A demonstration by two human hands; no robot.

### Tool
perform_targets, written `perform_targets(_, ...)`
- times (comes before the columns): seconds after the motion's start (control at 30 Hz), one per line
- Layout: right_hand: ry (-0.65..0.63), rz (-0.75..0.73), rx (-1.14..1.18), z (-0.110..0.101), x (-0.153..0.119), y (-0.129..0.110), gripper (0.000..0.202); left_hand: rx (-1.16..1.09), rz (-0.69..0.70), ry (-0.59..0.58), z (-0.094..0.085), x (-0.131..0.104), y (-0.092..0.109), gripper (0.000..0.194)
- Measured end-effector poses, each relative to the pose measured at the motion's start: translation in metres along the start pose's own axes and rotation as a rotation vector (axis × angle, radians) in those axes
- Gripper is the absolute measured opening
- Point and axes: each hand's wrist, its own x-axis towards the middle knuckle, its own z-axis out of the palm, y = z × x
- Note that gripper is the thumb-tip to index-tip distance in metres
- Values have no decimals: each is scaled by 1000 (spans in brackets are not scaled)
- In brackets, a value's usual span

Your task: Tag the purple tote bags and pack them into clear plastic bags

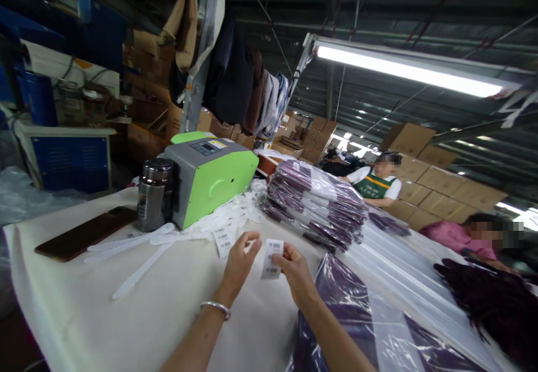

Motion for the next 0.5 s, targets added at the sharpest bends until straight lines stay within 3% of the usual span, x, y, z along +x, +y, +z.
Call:
perform_targets(0.1,56,-77,-120,-6,-18,-2,43,-196,-49,-380,11,-15,5,38)
perform_targets(0.2,149,-129,-328,-17,-41,2,55,-317,-59,-565,22,-26,2,40)
perform_targets(0.33,266,-215,-514,-45,-89,-5,61,-320,-147,-539,21,-31,-3,48)
perform_targets(0.43,248,-314,-618,-74,-141,-22,20,-288,-210,-472,10,-31,0,48)
perform_targets(0.5,204,-404,-693,-95,-176,-31,12,-243,-213,-425,7,-35,7,45)
